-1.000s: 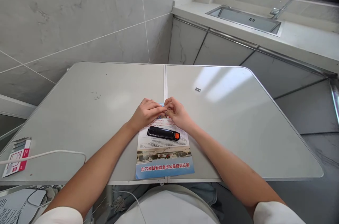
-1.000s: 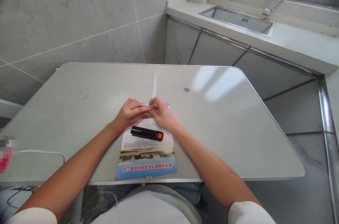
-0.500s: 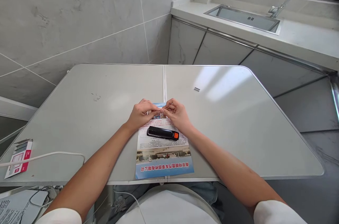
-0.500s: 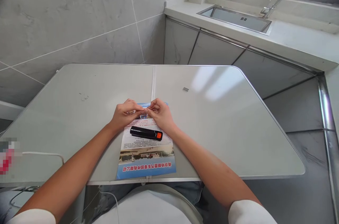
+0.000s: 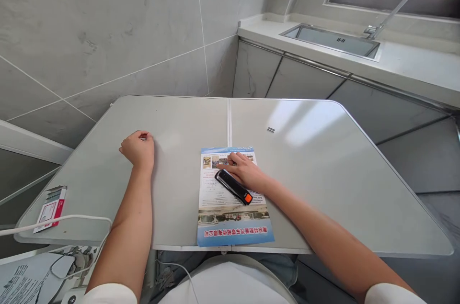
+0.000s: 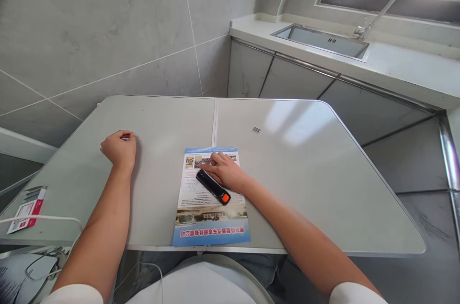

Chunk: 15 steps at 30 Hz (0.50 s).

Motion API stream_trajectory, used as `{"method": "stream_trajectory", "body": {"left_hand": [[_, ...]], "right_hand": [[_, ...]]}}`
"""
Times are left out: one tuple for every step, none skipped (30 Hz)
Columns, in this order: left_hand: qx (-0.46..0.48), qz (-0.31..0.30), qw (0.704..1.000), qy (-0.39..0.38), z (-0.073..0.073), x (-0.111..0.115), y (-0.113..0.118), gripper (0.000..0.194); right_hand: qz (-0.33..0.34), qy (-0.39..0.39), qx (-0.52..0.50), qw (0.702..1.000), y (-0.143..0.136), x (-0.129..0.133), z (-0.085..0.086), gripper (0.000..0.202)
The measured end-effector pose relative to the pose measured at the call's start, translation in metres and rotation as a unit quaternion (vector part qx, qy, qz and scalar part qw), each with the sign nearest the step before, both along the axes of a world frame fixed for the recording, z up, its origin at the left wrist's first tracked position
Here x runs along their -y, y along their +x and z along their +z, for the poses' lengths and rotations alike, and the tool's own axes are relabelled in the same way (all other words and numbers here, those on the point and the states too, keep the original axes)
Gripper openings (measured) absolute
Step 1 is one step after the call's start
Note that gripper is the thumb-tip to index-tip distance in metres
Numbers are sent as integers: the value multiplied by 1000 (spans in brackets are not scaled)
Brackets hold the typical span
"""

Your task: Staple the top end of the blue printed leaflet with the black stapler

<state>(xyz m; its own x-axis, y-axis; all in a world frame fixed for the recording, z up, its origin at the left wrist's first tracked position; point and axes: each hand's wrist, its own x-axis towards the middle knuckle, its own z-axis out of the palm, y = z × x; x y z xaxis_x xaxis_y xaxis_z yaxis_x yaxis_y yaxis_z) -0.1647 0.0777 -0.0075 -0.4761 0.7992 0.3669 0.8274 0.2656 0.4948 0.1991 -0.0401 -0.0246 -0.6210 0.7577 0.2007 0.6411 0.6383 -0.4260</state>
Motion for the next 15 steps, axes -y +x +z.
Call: {"method": "stream_trajectory", "body": {"left_hand": [[7,23,1000,-5,-2,-1,-7,12],[11,44,999,-8,-4,-2,-14,11],[13,61,998,-10,-6,-2,-19,9],[16,74,997,-13,-8,-3,-24,9],[21,82,996,-17,-10,-4,-28,8],[28,85,996,-22,-12,-4,-32,8],[38,87,995,-27,-13,-5,-36,9],[48,88,994,-33,-14,-5,-38,9],[56,88,994,-38,-15,-5,-40,9],[60,89,993,-41,-16,-6,-41,9],[61,91,993,-42,-17,-6,-42,8],[59,94,993,-42,-17,-6,-42,7],[55,96,993,-39,-18,-6,-42,5],[51,99,993,-34,-18,-6,-43,4],[47,101,993,-27,-17,-6,-44,3]], "right_hand": [[-3,-5,0,1000,7,1,0,40],[-7,-10,1,1000,16,3,1,41],[-14,-16,4,1000,26,5,1,41],[-22,-22,7,999,36,7,2,42],[-31,-27,12,999,47,9,3,43],[-40,-33,16,999,59,11,4,43],[-49,-40,20,998,71,13,5,43],[-56,-48,24,997,82,15,7,44],[-60,-56,28,996,94,16,8,44],[-65,-63,31,995,104,17,9,44],[-70,-68,34,995,113,18,10,44],[-74,-70,36,994,122,18,10,44],[-80,-70,35,994,129,18,10,44],[-87,-69,33,993,135,18,9,44],[-93,-67,31,993,139,18,8,43]]}}
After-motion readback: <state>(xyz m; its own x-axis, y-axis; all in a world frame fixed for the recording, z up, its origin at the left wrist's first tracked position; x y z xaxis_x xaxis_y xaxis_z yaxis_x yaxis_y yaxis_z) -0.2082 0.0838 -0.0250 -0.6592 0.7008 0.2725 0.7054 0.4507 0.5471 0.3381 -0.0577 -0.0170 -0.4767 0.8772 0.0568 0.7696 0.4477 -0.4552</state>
